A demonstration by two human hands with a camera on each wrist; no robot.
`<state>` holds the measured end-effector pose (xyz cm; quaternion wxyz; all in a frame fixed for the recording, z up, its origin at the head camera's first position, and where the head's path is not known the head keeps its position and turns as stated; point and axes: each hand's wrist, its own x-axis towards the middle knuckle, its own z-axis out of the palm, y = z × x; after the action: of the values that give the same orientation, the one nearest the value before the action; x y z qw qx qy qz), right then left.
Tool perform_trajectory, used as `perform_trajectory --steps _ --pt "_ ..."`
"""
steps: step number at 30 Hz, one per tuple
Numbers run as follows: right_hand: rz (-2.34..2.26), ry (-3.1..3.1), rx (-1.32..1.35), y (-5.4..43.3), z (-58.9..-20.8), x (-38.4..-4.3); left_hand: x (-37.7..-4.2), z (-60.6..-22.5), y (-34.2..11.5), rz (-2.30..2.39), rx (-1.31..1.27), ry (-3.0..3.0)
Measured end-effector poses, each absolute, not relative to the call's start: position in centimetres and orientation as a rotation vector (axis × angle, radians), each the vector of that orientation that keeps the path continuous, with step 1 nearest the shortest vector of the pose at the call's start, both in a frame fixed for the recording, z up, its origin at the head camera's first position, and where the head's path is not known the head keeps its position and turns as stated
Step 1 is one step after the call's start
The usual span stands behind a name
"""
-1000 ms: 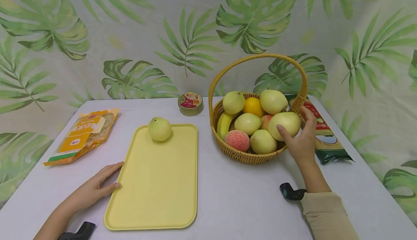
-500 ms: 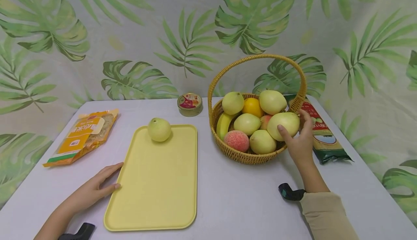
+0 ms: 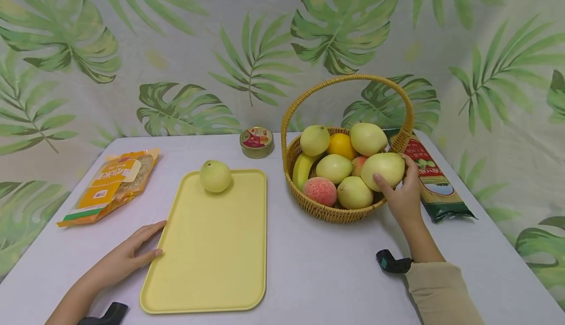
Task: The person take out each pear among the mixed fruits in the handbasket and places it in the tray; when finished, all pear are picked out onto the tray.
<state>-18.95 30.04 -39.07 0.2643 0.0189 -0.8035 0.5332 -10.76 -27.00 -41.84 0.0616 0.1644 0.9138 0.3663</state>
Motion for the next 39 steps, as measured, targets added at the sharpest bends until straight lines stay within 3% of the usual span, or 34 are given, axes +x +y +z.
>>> perform_trajectory --steps 11,21,33,39 --pt "1.474 -2.090 0.009 29.5 -38.1 -18.6 -10.8 -41.8 -26.9 1.114 0.490 2.750" --pt "1.586 -1.918 0.249 27.8 -35.7 -17.9 -10.8 -41.8 -27.0 1.122 0.485 2.739" --pt "1.780 -1.824 0.830 20.8 -32.2 -14.8 -10.9 -41.9 -27.1 1.126 0.484 2.733" --pt "1.625 -2.056 0.892 15.7 -31.8 -14.9 -10.9 -41.9 -27.1 1.112 0.489 2.744"
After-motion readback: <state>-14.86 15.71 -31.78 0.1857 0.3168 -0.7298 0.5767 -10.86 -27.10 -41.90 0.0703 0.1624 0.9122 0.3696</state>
